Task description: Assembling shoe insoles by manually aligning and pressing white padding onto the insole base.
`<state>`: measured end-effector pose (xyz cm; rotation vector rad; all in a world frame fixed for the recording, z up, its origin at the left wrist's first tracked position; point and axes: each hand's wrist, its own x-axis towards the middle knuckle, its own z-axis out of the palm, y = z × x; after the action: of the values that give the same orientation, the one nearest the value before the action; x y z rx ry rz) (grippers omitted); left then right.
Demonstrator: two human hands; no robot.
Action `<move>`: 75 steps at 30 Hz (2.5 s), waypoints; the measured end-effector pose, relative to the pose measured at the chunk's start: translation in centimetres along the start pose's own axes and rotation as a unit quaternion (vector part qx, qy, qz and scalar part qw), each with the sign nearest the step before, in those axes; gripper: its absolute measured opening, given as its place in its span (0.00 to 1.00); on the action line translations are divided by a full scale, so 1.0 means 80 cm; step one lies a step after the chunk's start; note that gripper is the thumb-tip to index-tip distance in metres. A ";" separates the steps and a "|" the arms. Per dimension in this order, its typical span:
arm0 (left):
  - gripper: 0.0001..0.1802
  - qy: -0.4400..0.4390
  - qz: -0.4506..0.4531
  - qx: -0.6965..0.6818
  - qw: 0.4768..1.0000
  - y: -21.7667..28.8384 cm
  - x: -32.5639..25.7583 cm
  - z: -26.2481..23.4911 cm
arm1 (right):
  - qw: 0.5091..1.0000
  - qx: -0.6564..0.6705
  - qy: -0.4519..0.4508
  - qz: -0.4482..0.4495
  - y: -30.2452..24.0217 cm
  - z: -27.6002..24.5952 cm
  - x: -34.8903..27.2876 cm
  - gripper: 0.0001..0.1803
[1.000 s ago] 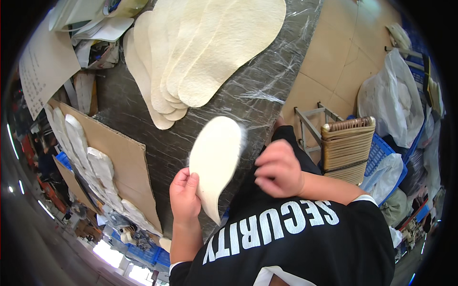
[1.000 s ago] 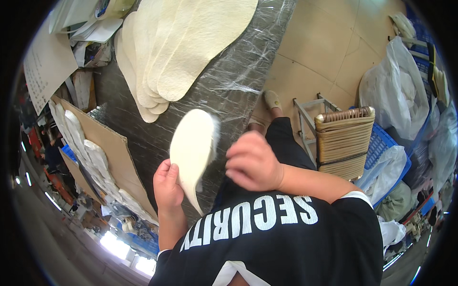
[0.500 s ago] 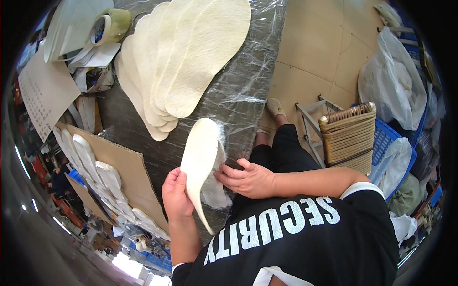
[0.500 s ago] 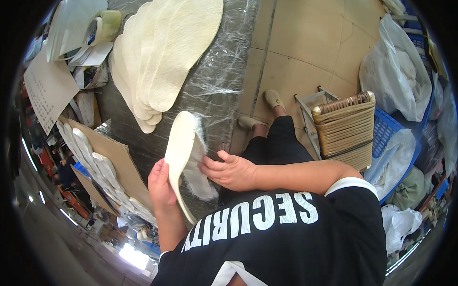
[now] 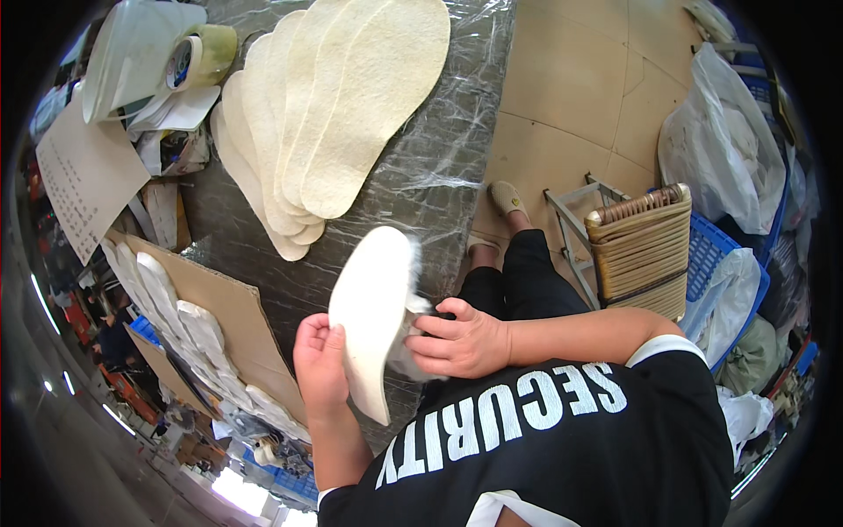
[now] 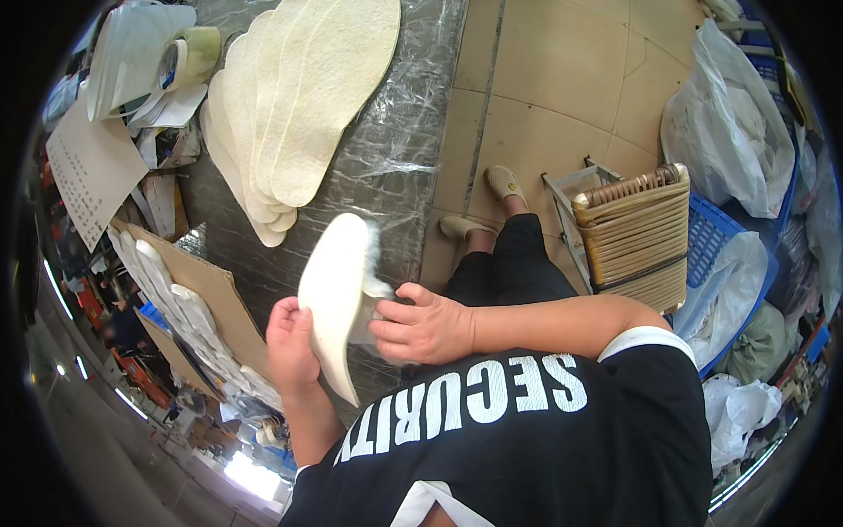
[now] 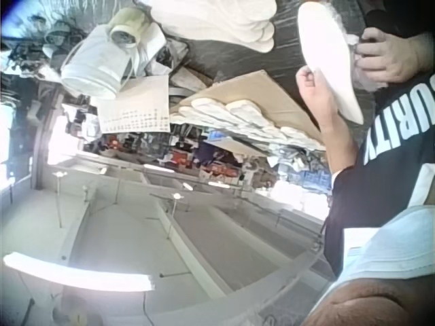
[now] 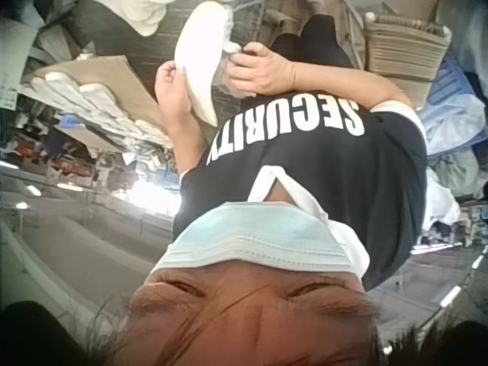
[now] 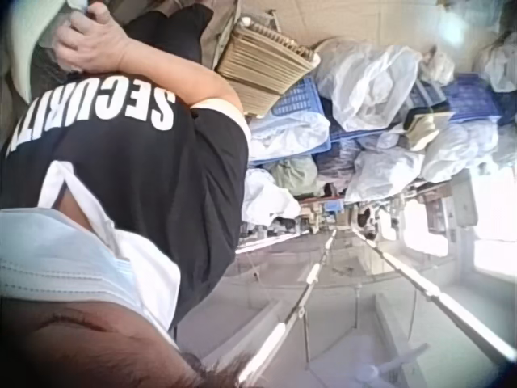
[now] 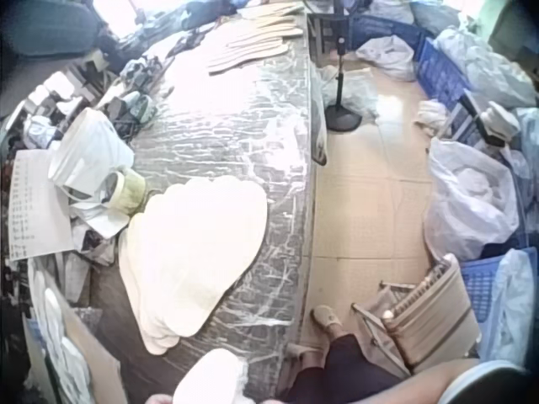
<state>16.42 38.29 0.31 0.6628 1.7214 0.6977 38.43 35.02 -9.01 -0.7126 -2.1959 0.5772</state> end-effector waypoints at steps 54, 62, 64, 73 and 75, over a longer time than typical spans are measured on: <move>0.04 -0.013 -0.069 -0.075 0.995 -0.019 0.035 0.007 | 0.955 0.148 -0.043 -0.255 -0.039 0.049 0.012 0.10; 0.03 -0.024 -0.071 -0.134 0.988 -0.030 0.015 -0.001 | 0.792 0.361 0.119 0.477 0.026 -0.039 0.030 0.25; 0.03 -0.032 -0.101 -0.189 0.976 -0.036 0.013 -0.005 | 0.768 0.397 0.111 0.491 0.038 -0.039 0.042 0.28; 0.08 -0.044 -0.085 -0.173 0.980 -0.026 -0.002 -0.003 | 0.747 0.437 0.074 0.495 0.054 -0.010 0.068 0.24; 0.10 -0.046 -0.079 -0.162 0.983 -0.019 -0.003 0.010 | 0.746 0.442 0.080 0.492 0.053 -0.002 0.065 0.22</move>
<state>17.13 37.19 -0.82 0.3232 1.5118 0.7999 36.90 41.51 -8.78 -1.2446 -0.9627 1.8235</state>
